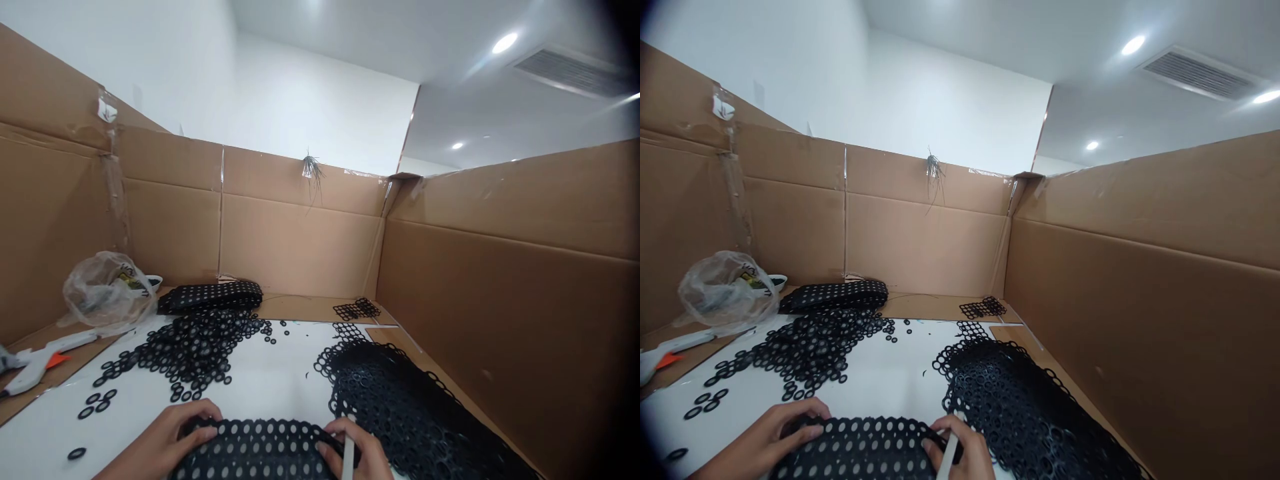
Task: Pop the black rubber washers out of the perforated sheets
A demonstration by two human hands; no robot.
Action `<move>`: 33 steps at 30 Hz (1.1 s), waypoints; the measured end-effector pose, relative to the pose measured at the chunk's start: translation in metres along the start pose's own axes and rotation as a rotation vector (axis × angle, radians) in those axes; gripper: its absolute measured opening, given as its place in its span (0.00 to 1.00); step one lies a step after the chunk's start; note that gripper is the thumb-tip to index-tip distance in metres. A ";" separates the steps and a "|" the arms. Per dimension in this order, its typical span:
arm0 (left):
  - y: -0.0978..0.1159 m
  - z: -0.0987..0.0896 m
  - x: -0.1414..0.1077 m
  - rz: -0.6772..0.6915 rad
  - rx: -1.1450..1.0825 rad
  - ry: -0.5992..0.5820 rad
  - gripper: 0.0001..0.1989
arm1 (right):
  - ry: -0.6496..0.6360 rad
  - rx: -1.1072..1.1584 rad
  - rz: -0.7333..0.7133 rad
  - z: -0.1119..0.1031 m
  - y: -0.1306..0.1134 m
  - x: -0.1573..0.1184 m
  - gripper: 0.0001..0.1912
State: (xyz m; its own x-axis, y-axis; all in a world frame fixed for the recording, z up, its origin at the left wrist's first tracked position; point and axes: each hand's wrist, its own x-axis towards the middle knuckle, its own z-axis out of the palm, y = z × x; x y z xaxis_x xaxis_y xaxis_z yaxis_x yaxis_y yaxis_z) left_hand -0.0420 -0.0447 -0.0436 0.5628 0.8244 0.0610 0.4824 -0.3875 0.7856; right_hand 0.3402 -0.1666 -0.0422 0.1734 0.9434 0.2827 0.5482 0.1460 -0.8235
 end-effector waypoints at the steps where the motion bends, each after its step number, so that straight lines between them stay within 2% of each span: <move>1: -0.002 -0.003 0.002 0.000 0.015 0.020 0.22 | -0.027 -0.023 0.006 0.003 -0.001 0.001 0.14; 5: -0.009 -0.014 0.011 0.057 0.130 0.063 0.20 | -0.080 -0.085 0.053 0.014 -0.008 0.007 0.12; 10: -0.007 -0.022 0.027 0.238 0.350 0.178 0.15 | -0.053 -0.054 0.024 0.024 -0.022 0.018 0.09; 15: 0.008 -0.017 0.061 0.445 0.565 0.207 0.12 | -0.088 -0.033 0.023 0.032 -0.022 0.028 0.09; 19: 0.003 -0.011 0.089 0.553 0.703 0.241 0.11 | -0.070 -0.007 0.021 0.030 -0.020 0.026 0.10; 22: -0.012 -0.013 0.100 0.567 0.720 0.303 0.12 | -0.053 0.003 0.029 0.028 -0.024 0.024 0.08; 26: -0.031 -0.029 0.101 0.540 0.733 0.404 0.13 | -0.087 -0.005 0.050 0.028 -0.027 0.023 0.09; 33: -0.036 -0.065 0.088 0.427 0.707 0.530 0.18 | -0.108 0.003 0.029 0.027 -0.025 0.027 0.12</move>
State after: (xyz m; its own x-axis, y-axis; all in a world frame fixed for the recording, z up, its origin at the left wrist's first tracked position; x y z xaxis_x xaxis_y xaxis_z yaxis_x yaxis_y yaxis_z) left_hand -0.0532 0.0689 -0.0266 0.4925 0.5691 0.6584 0.6964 -0.7114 0.0941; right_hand 0.3085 -0.1367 -0.0274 0.0996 0.9739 0.2038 0.5419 0.1187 -0.8320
